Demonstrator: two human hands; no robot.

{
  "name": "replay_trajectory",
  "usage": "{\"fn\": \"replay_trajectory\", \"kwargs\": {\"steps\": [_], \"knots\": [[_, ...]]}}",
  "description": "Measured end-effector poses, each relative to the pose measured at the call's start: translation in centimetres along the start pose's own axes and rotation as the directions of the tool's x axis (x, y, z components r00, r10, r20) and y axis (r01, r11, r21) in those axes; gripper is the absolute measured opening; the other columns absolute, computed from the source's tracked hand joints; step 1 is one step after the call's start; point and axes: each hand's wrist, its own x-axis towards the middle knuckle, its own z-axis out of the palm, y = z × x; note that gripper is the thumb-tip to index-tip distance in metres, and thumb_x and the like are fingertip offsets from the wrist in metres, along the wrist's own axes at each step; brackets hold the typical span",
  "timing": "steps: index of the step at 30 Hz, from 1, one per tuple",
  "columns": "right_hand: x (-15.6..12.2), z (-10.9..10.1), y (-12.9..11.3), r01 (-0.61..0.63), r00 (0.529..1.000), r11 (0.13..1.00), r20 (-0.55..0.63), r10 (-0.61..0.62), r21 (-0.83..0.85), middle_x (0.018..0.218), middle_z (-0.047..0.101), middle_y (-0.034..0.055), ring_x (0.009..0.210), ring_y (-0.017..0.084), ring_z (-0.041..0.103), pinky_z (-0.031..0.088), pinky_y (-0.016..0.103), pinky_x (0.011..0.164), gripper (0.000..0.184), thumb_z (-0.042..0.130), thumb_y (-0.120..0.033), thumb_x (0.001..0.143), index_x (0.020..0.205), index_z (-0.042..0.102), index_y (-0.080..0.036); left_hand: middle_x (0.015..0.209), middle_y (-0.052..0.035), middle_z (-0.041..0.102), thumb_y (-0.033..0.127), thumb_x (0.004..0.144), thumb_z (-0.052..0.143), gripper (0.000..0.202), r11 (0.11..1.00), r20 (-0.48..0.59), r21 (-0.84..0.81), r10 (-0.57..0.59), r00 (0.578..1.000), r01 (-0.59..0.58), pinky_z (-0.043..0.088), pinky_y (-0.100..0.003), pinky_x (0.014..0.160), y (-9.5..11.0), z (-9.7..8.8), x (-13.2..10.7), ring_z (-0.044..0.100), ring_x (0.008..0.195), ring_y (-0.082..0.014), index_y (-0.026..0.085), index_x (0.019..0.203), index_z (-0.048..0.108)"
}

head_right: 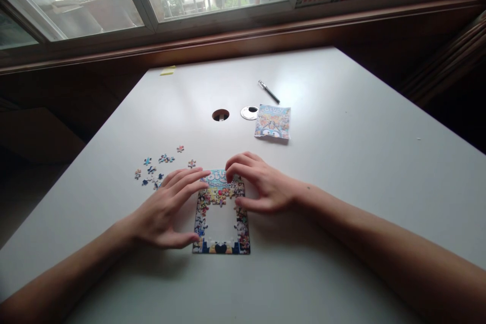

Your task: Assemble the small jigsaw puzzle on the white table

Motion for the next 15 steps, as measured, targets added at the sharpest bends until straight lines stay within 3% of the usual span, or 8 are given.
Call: {"fn": "replay_trajectory", "kwargs": {"steps": [4,6,8,11,15], "knots": [[0.0,0.5,0.8,-0.021,0.987,0.992,-0.157,0.040,0.122,0.108,0.058,0.0090,0.103,0.023,0.053,0.046,0.040,0.090,0.014,0.060,-0.021,0.085,0.099,0.057,-0.021,0.123,-0.0108,0.063,0.029,0.079,0.064,0.039,0.998,-0.237,0.052,-0.025,0.971,0.039,0.041,-0.047,0.102,-1.6,-1.5,-0.7,0.054,0.120,-0.0303,0.020,0.117,0.056],[-0.1,0.8,1.2,-0.059,0.969,0.984,-0.225,0.098,0.171,0.102,0.058,0.0078,0.095,0.021,0.055,0.047,0.037,0.083,0.007,0.060,-0.020,0.086,0.092,0.056,-0.021,0.098,-0.0060,0.069,0.017,0.078,0.063,0.017,0.986,-0.397,0.129,-0.044,0.917,0.103,0.043,-0.043,0.091,-3.0,-2.3,-1.3,0.062,0.100,-0.0256,0.021,0.094,0.059],[-0.2,1.1,1.6,-0.118,0.945,0.971,-0.276,0.175,0.209,0.097,0.057,0.0062,0.084,0.018,0.054,0.046,0.033,0.072,0.006,0.059,-0.019,0.087,0.088,0.054,-0.021,0.080,-0.0022,0.066,0.012,0.076,0.062,0.011,0.965,-0.497,0.203,-0.045,0.866,0.166,0.043,-0.040,0.082,-4.6,-3.1,-1.8,0.062,0.084,-0.0224,0.020,0.079,0.056],[-0.5,1.3,1.9,-0.197,0.913,0.952,-0.311,0.265,0.235,0.088,0.055,0.0036,0.071,0.016,0.048,0.041,0.031,0.061,0.006,0.058,-0.018,0.086,0.088,0.053,-0.021,0.072,-0.0009,0.062,0.011,0.074,0.060,0.013,0.927,-0.552,0.267,-0.077,0.830,0.264,0.040,-0.038,0.077,-6.4,-4.3,-2.7,0.059,0.076,-0.0208,0.020,0.072,0.051],[-0.6,1.3,1.9,-0.240,0.902,0.945,-0.308,0.302,0.222,0.081,0.052,0.0016,0.069,0.016,0.046,0.037,0.030,0.060,0.008,0.057,-0.016,0.084,0.086,0.051,-0.022,0.069,0.0000,0.058,0.013,0.073,0.057,0.011,0.876,-0.497,0.365,-0.103,0.861,0.316,0.038,-0.040,0.080,-7.8,-5.6,-3.6,0.058,0.075,-0.0210,0.019,0.070,0.049]]}}
